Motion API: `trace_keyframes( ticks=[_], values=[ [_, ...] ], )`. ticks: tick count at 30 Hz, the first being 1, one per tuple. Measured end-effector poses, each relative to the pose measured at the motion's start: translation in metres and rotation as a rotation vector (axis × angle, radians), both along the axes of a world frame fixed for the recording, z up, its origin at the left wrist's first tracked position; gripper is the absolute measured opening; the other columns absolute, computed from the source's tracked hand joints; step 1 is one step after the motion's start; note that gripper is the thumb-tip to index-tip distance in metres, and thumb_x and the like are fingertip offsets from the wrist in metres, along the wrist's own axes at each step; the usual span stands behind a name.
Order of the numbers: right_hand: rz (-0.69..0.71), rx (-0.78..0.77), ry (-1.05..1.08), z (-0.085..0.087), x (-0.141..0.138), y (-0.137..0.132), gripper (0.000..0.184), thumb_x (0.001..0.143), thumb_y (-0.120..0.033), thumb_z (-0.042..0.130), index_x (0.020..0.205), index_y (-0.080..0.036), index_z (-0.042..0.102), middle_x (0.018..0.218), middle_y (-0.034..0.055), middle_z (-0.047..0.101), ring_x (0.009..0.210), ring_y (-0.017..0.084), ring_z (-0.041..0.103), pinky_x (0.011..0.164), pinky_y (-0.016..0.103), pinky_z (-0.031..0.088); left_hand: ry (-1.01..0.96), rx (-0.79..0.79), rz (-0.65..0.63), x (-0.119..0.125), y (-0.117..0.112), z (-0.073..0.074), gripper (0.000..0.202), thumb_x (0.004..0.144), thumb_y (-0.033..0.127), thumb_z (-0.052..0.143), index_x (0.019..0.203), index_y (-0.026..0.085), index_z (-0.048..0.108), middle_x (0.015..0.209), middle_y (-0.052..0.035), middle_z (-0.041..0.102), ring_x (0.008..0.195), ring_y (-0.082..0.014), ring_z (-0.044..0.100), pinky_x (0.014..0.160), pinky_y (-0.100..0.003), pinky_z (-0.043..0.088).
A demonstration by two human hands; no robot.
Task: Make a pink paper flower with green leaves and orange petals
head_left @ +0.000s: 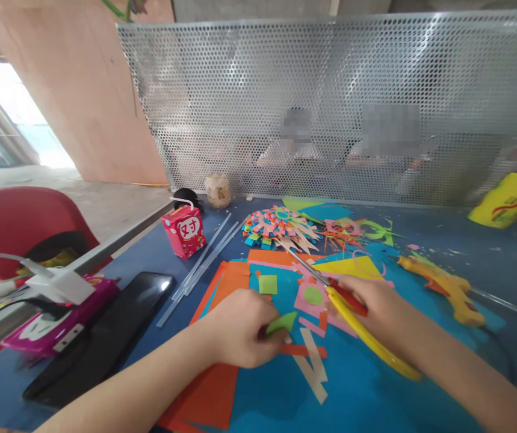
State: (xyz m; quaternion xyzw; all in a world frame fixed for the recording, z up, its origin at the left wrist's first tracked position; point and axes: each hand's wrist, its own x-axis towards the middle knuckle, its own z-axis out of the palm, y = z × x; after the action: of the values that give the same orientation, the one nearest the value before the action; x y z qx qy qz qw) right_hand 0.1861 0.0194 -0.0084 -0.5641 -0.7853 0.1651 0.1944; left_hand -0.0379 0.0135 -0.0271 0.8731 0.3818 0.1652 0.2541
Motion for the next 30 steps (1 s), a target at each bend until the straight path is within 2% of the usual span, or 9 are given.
trace_keyframes(
  ticks=[2,3,6,9,11,13,18,23,30],
  values=[
    [-0.001,-0.046,-0.018,0.002,-0.001,0.001,0.027,0.082,-0.045,0.045,0.078,-0.022,0.059,0.071,0.0032,0.067,0.06,0.018,0.058,0.052,0.026,0.038,0.124,0.149,-0.053,0.001,0.001,-0.002,0.032,0.076,0.031,0.05,0.05,0.02,0.035,0.052,-0.0019,0.049,0.05,-0.0129,0.041,0.05,-0.028,0.026],
    [0.009,-0.077,-0.032,0.003,-0.001,0.001,0.026,0.082,-0.045,0.047,0.075,-0.022,0.058,0.069,0.003,0.066,0.06,0.018,0.058,0.051,0.026,0.038,0.152,0.177,-0.038,0.001,0.001,-0.002,0.033,0.077,0.035,0.051,0.051,0.02,0.037,0.053,-0.0024,0.05,0.051,-0.0135,0.043,0.051,-0.028,0.026],
    [-0.027,-0.09,-0.061,0.006,-0.003,0.001,0.027,0.08,-0.046,0.049,0.066,-0.023,0.053,0.063,0.0018,0.063,0.056,0.017,0.057,0.048,0.025,0.034,0.111,0.188,0.146,-0.001,0.007,0.003,0.032,0.08,0.045,0.047,0.062,0.019,0.048,0.065,-0.0046,0.058,0.061,-0.0166,0.051,0.056,-0.028,0.034],
    [-0.064,-0.064,-0.083,0.005,-0.004,0.002,0.027,0.079,-0.046,0.05,0.065,-0.023,0.052,0.064,0.0021,0.064,0.055,0.016,0.057,0.046,0.024,0.034,0.013,0.195,0.383,-0.005,0.014,0.005,0.028,0.085,0.042,0.04,0.09,0.018,0.054,0.088,-0.0085,0.063,0.083,-0.0217,0.057,0.073,-0.032,0.041],
    [-0.057,-0.038,-0.096,0.002,-0.003,0.003,0.028,0.079,-0.048,0.048,0.067,-0.023,0.052,0.067,0.0026,0.064,0.057,0.017,0.058,0.047,0.024,0.035,0.028,0.216,0.453,-0.006,0.019,0.002,0.031,0.081,0.038,0.048,0.104,0.019,0.052,0.102,-0.01,0.063,0.098,-0.0259,0.055,0.084,-0.039,0.039],
    [-0.036,-0.036,-0.108,0.0,-0.001,0.004,0.029,0.079,-0.049,0.047,0.069,-0.023,0.053,0.069,0.0031,0.065,0.058,0.017,0.059,0.048,0.024,0.037,0.071,0.198,0.456,-0.007,0.023,-0.004,0.04,0.074,0.038,0.057,0.109,0.02,0.052,0.109,-0.0097,0.063,0.106,-0.0295,0.052,0.09,-0.044,0.035],
    [-0.043,-0.063,-0.137,0.001,0.0,0.004,0.029,0.078,-0.05,0.047,0.072,-0.023,0.055,0.07,0.0041,0.066,0.059,0.018,0.059,0.047,0.025,0.035,0.047,0.128,0.458,-0.008,0.029,-0.014,0.041,0.072,0.04,0.06,0.11,0.024,0.055,0.104,-0.0069,0.068,0.109,-0.0303,0.053,0.093,-0.045,0.033],
    [-0.046,-0.067,-0.136,0.005,-0.002,0.003,0.028,0.078,-0.049,0.047,0.074,-0.023,0.055,0.071,0.0042,0.065,0.061,0.019,0.059,0.048,0.026,0.035,0.013,0.114,0.486,-0.006,0.028,-0.011,0.034,0.075,0.035,0.058,0.107,0.022,0.057,0.1,-0.0071,0.069,0.101,-0.028,0.058,0.088,-0.042,0.039],
    [-0.096,-0.081,-0.133,0.002,-0.001,0.006,0.029,0.076,-0.049,0.046,0.065,-0.023,0.045,0.061,0.002,0.06,0.053,0.017,0.054,0.045,0.026,0.031,-0.333,0.07,0.506,-0.004,0.023,-0.003,0.024,0.072,0.028,0.064,0.095,0.02,0.06,0.094,-0.0051,0.067,0.087,-0.0184,0.061,0.078,-0.03,0.045]
  ],
)
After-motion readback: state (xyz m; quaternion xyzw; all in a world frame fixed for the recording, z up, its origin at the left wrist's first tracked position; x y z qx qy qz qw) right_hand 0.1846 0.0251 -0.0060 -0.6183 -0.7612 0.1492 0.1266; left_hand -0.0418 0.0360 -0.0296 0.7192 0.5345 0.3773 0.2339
